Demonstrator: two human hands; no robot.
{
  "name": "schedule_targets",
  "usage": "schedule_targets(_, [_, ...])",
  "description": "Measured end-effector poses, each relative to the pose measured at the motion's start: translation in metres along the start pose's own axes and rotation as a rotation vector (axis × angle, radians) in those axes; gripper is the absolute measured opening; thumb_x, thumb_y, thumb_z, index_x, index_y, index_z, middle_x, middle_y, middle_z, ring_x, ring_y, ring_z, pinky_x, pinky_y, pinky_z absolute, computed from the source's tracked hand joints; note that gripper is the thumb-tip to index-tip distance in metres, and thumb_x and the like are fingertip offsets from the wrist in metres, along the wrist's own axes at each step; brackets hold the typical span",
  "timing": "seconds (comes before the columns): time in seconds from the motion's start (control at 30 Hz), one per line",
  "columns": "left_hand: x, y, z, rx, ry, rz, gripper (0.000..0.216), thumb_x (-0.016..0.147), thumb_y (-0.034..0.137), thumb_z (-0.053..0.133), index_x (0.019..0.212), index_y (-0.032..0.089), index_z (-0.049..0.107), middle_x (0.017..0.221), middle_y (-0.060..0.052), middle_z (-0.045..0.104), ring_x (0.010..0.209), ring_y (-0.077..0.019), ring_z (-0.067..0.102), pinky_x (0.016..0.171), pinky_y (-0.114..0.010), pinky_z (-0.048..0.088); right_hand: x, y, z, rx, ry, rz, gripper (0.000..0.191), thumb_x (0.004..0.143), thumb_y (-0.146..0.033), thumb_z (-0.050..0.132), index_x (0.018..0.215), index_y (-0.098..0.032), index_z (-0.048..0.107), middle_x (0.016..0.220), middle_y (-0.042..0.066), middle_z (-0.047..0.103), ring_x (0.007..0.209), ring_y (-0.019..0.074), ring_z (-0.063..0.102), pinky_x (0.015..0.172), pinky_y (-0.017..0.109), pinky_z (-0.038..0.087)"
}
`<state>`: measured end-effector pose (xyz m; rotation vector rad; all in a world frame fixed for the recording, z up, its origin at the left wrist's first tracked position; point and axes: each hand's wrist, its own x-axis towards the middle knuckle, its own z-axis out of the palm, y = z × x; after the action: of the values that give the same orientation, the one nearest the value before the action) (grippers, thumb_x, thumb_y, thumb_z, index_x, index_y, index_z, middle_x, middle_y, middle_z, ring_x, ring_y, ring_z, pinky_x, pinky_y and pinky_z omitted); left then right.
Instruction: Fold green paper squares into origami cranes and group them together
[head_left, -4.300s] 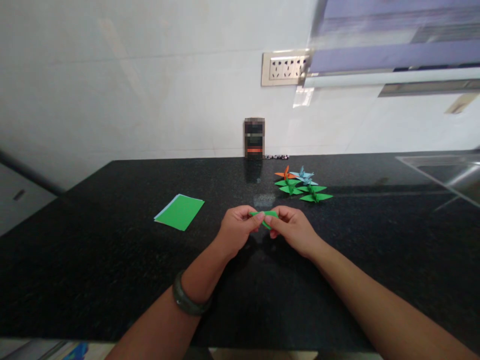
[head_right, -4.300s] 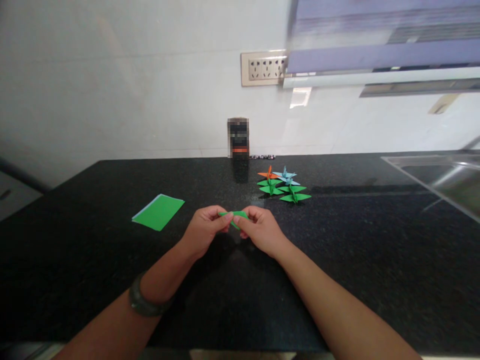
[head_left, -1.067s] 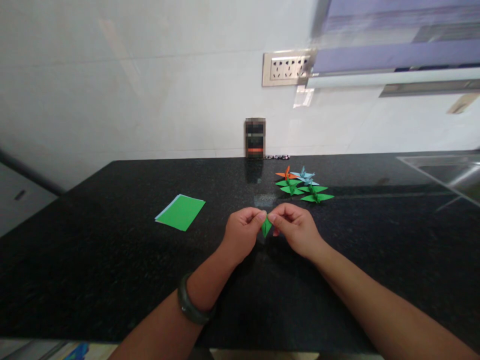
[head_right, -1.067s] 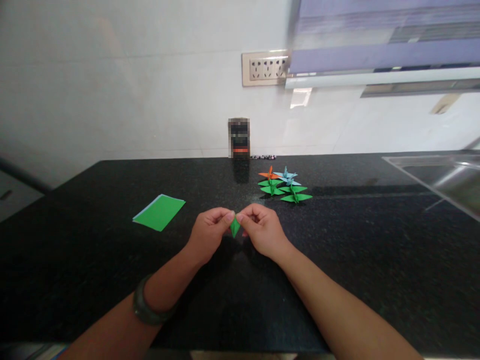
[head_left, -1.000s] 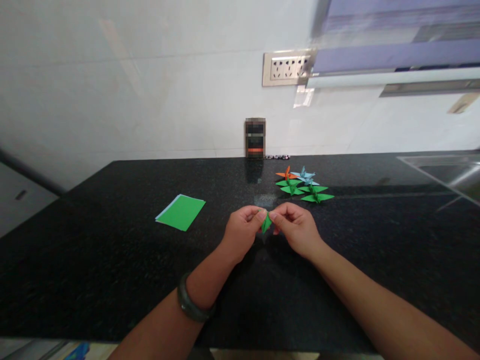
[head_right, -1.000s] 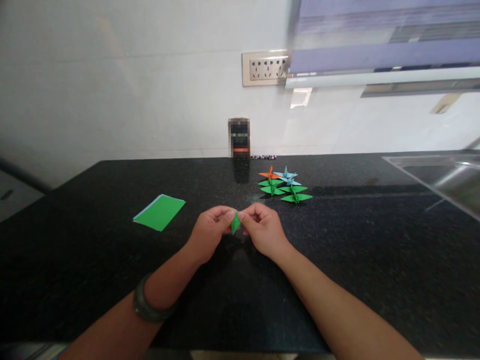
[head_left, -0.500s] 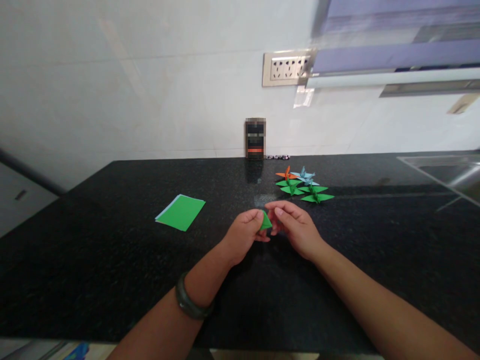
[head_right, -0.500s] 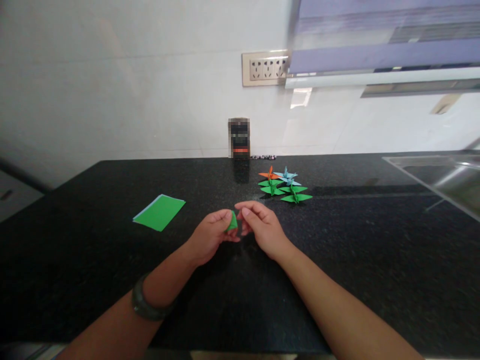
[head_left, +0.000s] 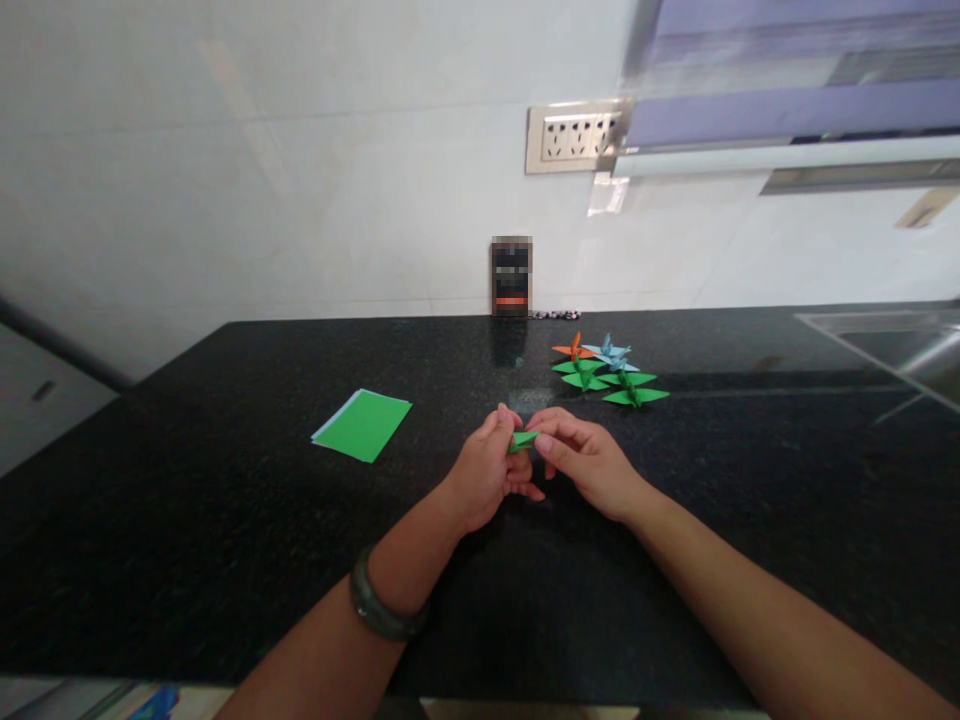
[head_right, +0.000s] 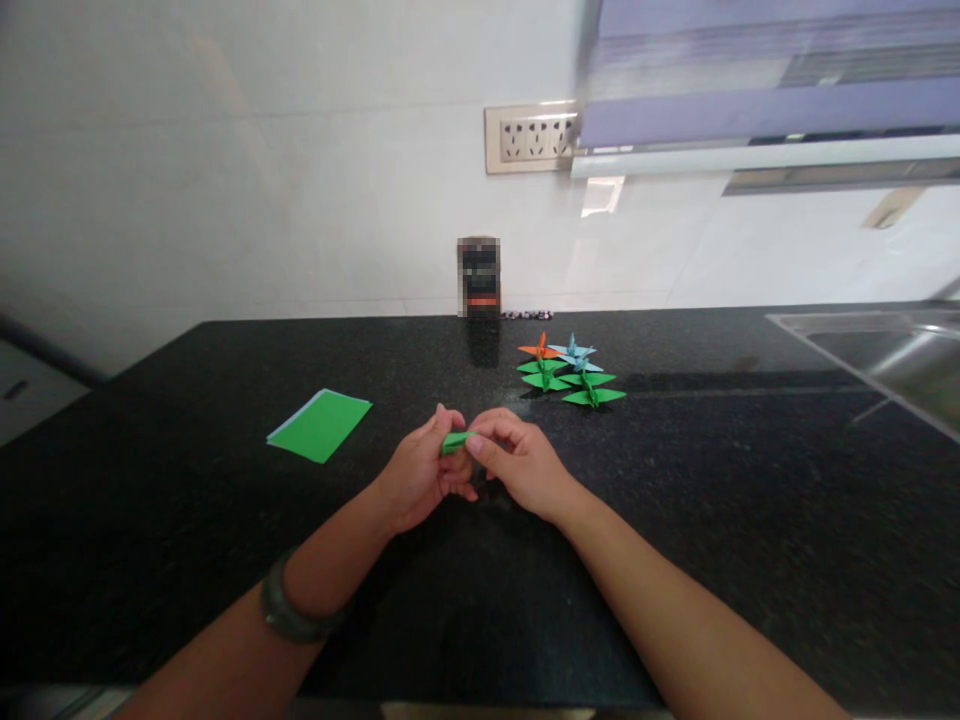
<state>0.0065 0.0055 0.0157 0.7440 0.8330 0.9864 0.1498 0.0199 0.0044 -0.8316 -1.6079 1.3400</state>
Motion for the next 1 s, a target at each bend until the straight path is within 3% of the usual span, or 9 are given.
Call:
schedule_targets(0.23, [-0.001, -0.002, 0.003, 0.032, -0.05, -0.058, 0.051, 0.071, 0.071, 0.04, 0.082, 0.022, 0.041, 0.044, 0.011, 0.029, 0.034, -0.0053, 0.028, 0.036, -0.024, 0.047, 0.0, 0.0, 0.002, 0.135, 0.042, 0.017, 0.018, 0.073, -0.035, 0.065, 0.075, -0.018, 0.063, 0.08, 0.001, 0.053, 0.059, 0.0078, 0.047, 0.047, 0.02, 0.041])
schedule_targets(0.37, [0.003, -0.006, 0.001, 0.075, -0.064, -0.003, 0.056, 0.073, 0.072, 0.034, 0.08, 0.019, 0.048, 0.049, 0.006, 0.041, 0.042, -0.0074, 0.04, 0.05, -0.029, 0.051, 0.0, 0.0, 0.003, 0.208, 0.105, 0.081, 0.022, 0.071, -0.036, 0.067, 0.073, -0.017, 0.058, 0.062, -0.002, 0.056, 0.048, 0.0071, 0.047, 0.045, 0.02, 0.038])
schedule_targets(0.5, [0.008, -0.007, -0.007, 0.299, 0.123, 0.343, 0.038, 0.071, 0.054, 0.058, 0.076, 0.016, 0.056, 0.068, 0.0, 0.057, 0.063, -0.0107, 0.055, 0.065, -0.026, 0.049, 0.002, 0.0, 0.001, 0.139, 0.218, 0.086, 0.024, 0.07, -0.038, 0.067, 0.07, -0.017, 0.055, 0.051, -0.005, 0.052, 0.041, 0.0069, 0.046, 0.042, 0.02, 0.038])
schedule_targets(0.57, [0.009, -0.006, -0.01, 0.402, 0.159, 0.415, 0.029, 0.068, 0.04, 0.067, 0.079, 0.014, 0.061, 0.071, -0.001, 0.061, 0.066, -0.0118, 0.056, 0.066, -0.026, 0.048, 0.003, 0.0, 0.0, 0.083, 0.262, 0.089, 0.024, 0.069, -0.037, 0.067, 0.07, -0.016, 0.055, 0.051, -0.006, 0.052, 0.04, 0.0063, 0.045, 0.04, 0.02, 0.038])
schedule_targets(1.0, [0.004, -0.002, -0.003, 0.259, 0.136, 0.381, 0.018, 0.06, 0.018, 0.069, 0.074, 0.014, 0.058, 0.058, 0.004, 0.059, 0.052, -0.007, 0.053, 0.052, -0.019, 0.043, 0.003, 0.0, 0.001, 0.087, 0.236, 0.068, 0.02, 0.063, -0.027, 0.07, 0.078, -0.016, 0.062, 0.052, -0.004, 0.058, 0.039, 0.0067, 0.05, 0.039, 0.019, 0.041])
